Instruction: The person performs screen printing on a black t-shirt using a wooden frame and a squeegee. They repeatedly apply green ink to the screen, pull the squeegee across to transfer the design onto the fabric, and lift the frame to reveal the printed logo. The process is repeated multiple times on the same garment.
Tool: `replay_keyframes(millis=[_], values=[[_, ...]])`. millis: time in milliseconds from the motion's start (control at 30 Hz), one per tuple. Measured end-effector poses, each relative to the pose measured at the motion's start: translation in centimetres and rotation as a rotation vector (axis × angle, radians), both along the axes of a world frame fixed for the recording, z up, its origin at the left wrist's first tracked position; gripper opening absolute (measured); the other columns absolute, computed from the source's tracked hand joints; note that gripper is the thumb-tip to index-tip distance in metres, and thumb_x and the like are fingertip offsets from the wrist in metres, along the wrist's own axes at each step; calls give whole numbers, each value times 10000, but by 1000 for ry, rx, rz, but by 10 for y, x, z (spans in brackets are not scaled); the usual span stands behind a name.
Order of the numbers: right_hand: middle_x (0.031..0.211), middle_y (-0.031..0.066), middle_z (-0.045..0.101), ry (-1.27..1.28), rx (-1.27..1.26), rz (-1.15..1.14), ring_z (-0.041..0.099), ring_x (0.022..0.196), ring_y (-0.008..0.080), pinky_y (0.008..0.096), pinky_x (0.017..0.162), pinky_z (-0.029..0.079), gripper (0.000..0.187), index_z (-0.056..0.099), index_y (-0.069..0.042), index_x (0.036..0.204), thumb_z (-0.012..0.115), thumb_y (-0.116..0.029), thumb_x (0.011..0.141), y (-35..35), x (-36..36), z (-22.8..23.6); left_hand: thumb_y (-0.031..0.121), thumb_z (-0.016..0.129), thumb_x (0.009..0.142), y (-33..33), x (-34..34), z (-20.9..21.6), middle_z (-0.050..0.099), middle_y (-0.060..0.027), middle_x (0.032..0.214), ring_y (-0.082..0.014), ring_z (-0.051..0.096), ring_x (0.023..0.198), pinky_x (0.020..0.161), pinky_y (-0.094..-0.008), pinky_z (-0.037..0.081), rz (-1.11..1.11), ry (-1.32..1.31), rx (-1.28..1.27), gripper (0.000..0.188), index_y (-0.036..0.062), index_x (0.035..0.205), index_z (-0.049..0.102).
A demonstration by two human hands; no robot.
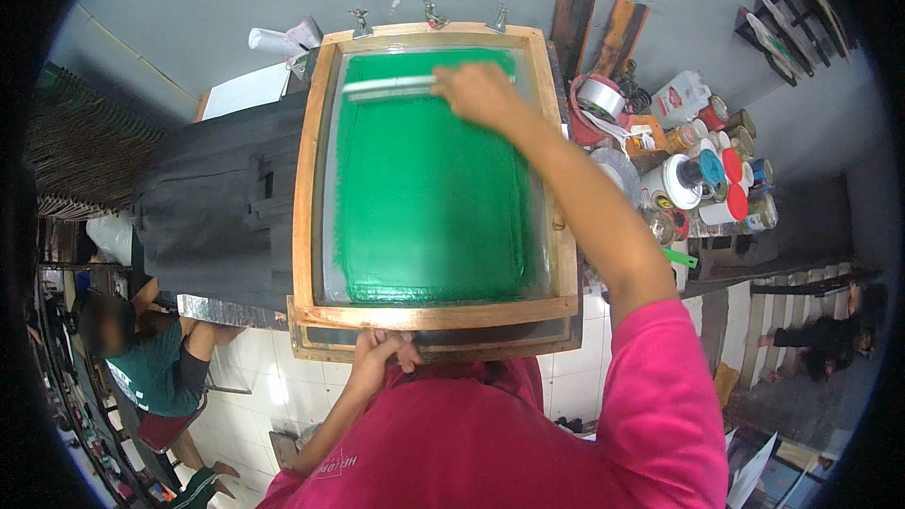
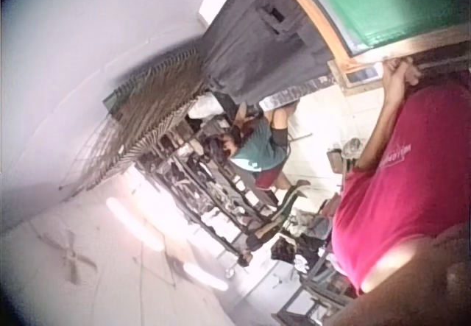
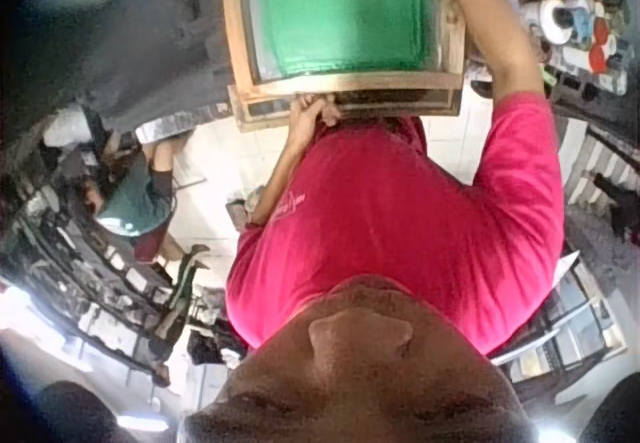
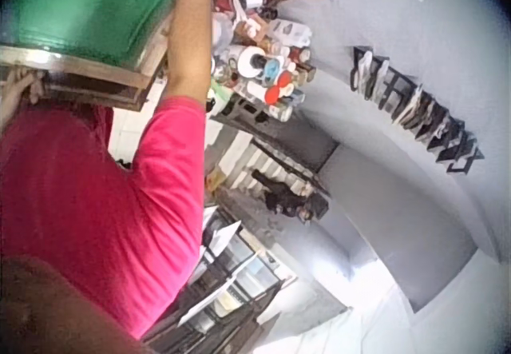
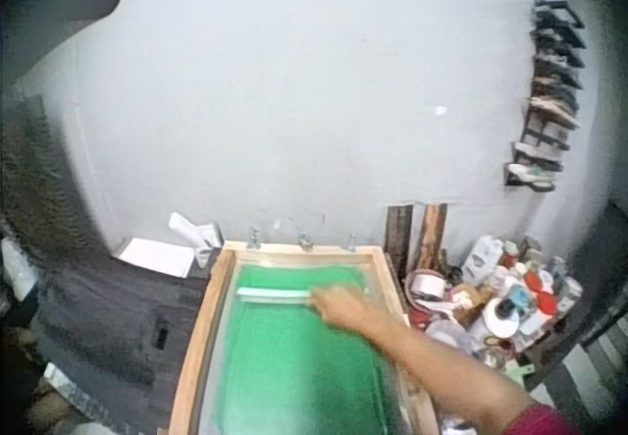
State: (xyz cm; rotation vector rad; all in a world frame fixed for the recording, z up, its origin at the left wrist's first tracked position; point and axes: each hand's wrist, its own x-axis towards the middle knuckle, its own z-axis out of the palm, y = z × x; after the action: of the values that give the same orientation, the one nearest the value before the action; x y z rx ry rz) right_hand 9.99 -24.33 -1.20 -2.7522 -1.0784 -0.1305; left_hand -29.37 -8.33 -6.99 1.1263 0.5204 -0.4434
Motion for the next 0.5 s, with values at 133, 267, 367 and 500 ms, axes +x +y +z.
replay_keyframes(millis=[133,267,367,500], values=[[1003,213,732,187,102,65,696,985,381,534,870,524,390,720,-79,1175,682,-388,939,13,78,19,147,543,961,-2,-4,20,729,-252,1015,-268,711,858,794,-353,570,138,65,-268,315,-102,1133,632],[1061,194,735,177,24,-37,691,1022,379,506,889,530,494,713,-119,1258,675,-485,928,18,97,26,154,514,1025,6,-5,38,714,-259,1143,-303,719,1035,928,-381,564,10,-3,-316,326,-92,1214,614],[1025,181,745,26,-33,-137,702,984,373,485,865,538,554,727,-103,1213,633,-571,931,23,91,19,85,539,1039,18,25,50,719,-206,1142,-247,707,1056,932,-363,552,-173,-125,-110,226,-48,1191,641],[958,160,751,-124,-37,-229,719,923,351,485,802,546,619,736,-77,1092,592,-654,919,16,61,0,102,637,995,33,127,63,728,-71,1064,-163,683,1024,935,-347,529,-113,-592,439,156,67,1131,705]])
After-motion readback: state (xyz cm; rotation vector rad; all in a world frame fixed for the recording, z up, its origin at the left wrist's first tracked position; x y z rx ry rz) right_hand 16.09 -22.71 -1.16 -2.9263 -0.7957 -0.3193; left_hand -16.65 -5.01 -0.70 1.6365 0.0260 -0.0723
